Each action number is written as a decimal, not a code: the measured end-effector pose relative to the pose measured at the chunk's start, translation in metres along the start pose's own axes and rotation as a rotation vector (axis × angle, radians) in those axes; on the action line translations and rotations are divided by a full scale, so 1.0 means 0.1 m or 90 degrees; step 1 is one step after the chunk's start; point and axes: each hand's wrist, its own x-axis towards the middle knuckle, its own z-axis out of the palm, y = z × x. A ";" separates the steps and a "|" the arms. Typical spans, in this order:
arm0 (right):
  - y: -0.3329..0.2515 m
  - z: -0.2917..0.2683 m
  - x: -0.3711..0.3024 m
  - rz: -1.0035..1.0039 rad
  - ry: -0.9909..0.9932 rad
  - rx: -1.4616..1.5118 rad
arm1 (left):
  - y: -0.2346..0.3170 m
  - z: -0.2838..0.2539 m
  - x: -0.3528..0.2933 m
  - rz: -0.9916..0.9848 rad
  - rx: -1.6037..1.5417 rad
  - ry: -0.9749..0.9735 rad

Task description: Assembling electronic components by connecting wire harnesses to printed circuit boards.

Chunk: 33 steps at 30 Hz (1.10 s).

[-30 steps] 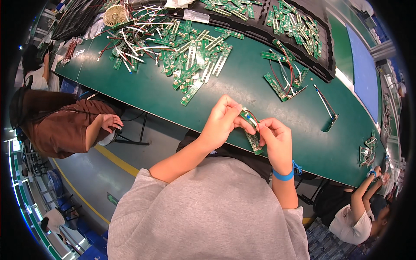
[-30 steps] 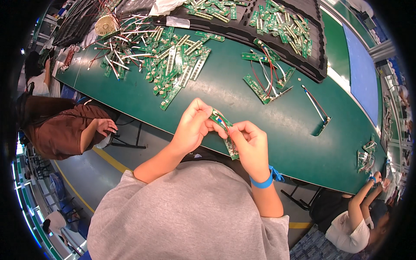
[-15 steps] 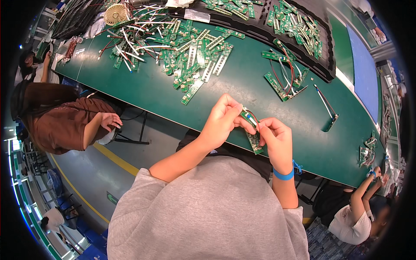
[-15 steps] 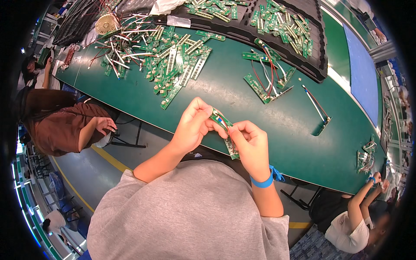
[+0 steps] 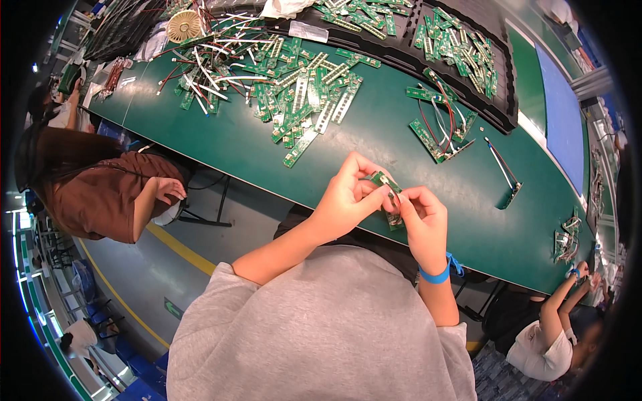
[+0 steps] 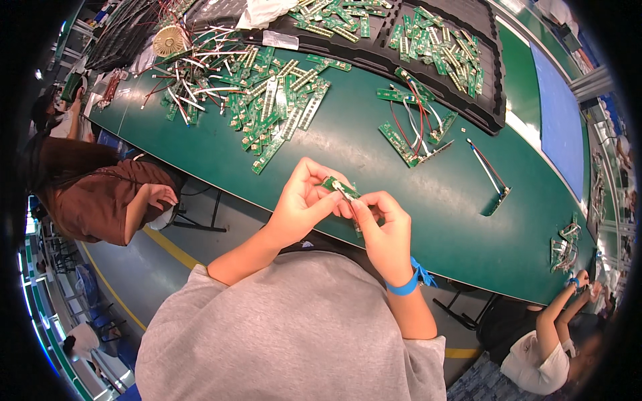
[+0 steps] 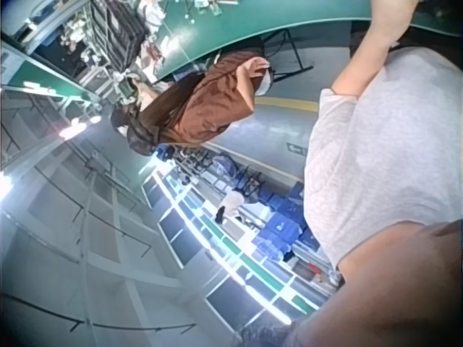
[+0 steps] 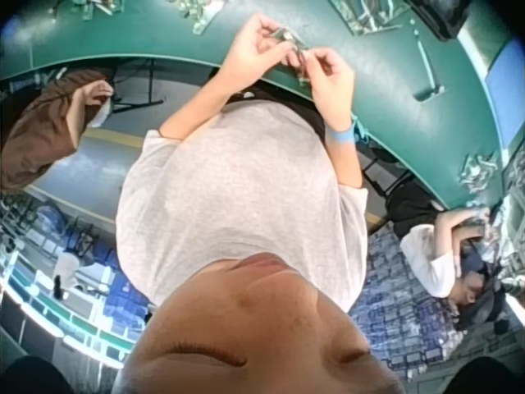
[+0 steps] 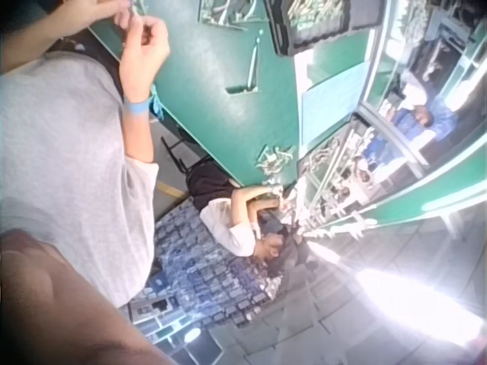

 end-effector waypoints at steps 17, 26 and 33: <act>-0.06 -0.13 -0.02 -0.114 0.043 -0.110 | -0.01 0.03 0.03 0.040 0.242 0.016; -0.46 -0.78 0.43 -0.215 0.166 -0.211 | 0.19 -0.50 0.23 0.241 0.872 0.227; -0.02 -1.42 0.79 -0.212 0.390 -0.755 | 0.19 -0.54 0.28 0.192 0.903 0.194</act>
